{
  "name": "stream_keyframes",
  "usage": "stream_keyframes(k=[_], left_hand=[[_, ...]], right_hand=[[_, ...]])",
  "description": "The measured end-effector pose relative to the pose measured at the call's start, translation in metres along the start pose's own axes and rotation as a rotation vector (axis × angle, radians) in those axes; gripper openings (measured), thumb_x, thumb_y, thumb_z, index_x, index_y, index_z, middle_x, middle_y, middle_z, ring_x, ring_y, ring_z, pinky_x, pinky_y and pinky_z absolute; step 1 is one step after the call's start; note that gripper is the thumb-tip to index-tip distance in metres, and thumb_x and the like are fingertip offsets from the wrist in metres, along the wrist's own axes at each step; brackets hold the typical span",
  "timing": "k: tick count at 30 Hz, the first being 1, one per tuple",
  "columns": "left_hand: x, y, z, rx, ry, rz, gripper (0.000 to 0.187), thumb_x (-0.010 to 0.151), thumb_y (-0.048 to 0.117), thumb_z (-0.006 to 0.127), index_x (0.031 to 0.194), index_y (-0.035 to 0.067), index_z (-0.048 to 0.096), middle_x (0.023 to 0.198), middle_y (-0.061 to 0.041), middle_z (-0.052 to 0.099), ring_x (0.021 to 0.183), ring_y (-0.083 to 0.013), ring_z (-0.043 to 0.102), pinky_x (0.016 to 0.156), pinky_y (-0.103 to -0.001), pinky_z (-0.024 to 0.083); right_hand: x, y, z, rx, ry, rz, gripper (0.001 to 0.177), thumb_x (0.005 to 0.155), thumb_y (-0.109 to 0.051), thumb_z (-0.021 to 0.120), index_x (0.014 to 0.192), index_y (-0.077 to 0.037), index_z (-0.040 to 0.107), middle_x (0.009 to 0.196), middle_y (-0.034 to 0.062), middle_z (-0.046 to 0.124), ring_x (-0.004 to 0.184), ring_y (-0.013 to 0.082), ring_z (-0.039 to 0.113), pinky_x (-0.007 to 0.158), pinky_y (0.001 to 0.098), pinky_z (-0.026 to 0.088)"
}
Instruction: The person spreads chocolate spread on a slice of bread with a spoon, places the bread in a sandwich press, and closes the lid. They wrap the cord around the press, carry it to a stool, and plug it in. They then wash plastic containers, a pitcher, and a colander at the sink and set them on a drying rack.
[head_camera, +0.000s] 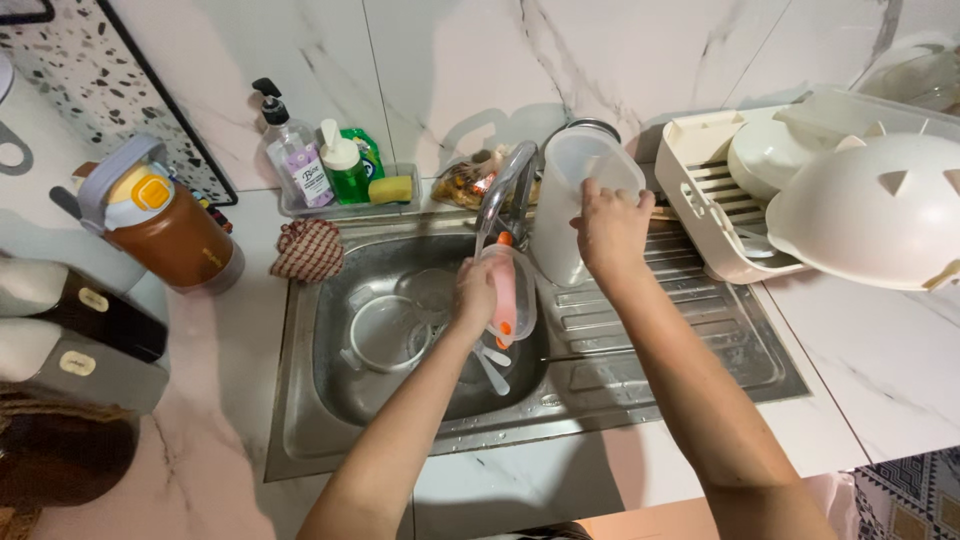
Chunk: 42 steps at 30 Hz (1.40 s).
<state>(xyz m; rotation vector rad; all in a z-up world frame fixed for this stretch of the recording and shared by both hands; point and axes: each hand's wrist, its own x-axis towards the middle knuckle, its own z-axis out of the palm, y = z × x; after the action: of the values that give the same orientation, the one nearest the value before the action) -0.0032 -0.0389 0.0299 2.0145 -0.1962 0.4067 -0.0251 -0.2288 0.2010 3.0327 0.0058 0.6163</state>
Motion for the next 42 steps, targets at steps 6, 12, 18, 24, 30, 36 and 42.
stream_keyframes(k=[6,12,18,24,30,36,42], left_hand=[[0.013,-0.017,-0.032,0.165,-0.025,-0.091,0.021,0.093,0.014,0.063,0.110,0.014,0.075,0.106,-0.016,0.069,0.100,-0.0365,0.068,0.089,-0.045,0.054],[0.001,-0.016,-0.117,0.188,0.000,-0.077,0.028,0.081,0.010,0.070,0.108,0.015,0.075,0.107,-0.014,0.067,0.096,-0.0335,0.069,0.085,-0.043,0.056],[-0.006,-0.032,-0.194,0.462,0.067,0.064,0.027,0.088,0.007,0.070,0.113,0.016,0.075,0.113,-0.011,0.065,0.100,-0.0368,0.066,0.087,-0.046,0.054],[-0.019,-0.081,-0.270,0.419,0.164,-0.024,0.041,0.090,0.006,0.067,0.130,0.017,0.063,0.126,-0.016,0.058,0.106,-0.0377,0.064,0.089,-0.045,0.053],[-0.041,-0.113,-0.335,0.486,0.215,-0.041,0.054,0.081,0.003,0.069,0.133,0.012,0.058,0.131,-0.019,0.058,0.123,-0.0403,0.055,0.099,-0.047,0.047],[-0.045,-0.099,-0.331,0.763,0.190,-0.050,0.038,0.097,0.001,0.064,0.133,0.012,0.065,0.126,-0.013,0.062,0.121,-0.0314,0.060,0.108,-0.041,0.047],[-0.020,-0.068,-0.219,0.183,0.210,0.096,0.035,0.088,0.014,0.073,0.122,0.009,0.067,0.128,-0.018,0.065,0.124,-0.0344,0.058,0.106,-0.043,0.046]], right_hand=[[-0.007,-0.001,-0.025,0.290,0.162,0.035,0.028,0.089,-0.033,0.078,0.103,-0.009,0.071,0.090,0.0149,0.076,0.086,0.0367,0.070,0.087,0.0521,0.047],[-0.012,-0.009,-0.038,0.733,-0.166,0.120,0.028,0.092,-0.029,0.074,0.102,-0.003,0.072,0.082,0.0136,0.076,0.074,0.0216,0.075,0.071,0.0365,0.056],[-0.031,-0.067,0.050,1.390,-0.476,0.154,0.027,0.102,-0.029,0.068,0.095,-0.003,0.071,0.077,-0.0002,0.065,0.067,0.0097,0.055,0.063,0.0255,0.045],[-0.038,-0.127,0.115,1.781,-0.587,0.207,0.014,0.098,-0.023,0.067,0.094,-0.009,0.067,0.075,-0.0029,0.062,0.065,0.0083,0.053,0.063,0.0236,0.043],[-0.027,-0.170,0.117,1.701,-0.564,-0.007,0.014,0.101,-0.022,0.065,0.097,-0.009,0.068,0.077,-0.0043,0.062,0.069,0.0063,0.054,0.067,0.0218,0.045],[-0.016,-0.176,0.098,1.520,-0.520,-0.115,0.014,0.102,-0.020,0.064,0.096,-0.007,0.066,0.070,-0.0007,0.062,0.065,0.0088,0.054,0.064,0.0245,0.044],[-0.031,-0.153,0.097,1.412,-0.386,0.075,0.012,0.100,-0.016,0.064,0.093,-0.006,0.060,0.071,0.0007,0.065,0.065,0.0115,0.057,0.062,0.0269,0.047]])
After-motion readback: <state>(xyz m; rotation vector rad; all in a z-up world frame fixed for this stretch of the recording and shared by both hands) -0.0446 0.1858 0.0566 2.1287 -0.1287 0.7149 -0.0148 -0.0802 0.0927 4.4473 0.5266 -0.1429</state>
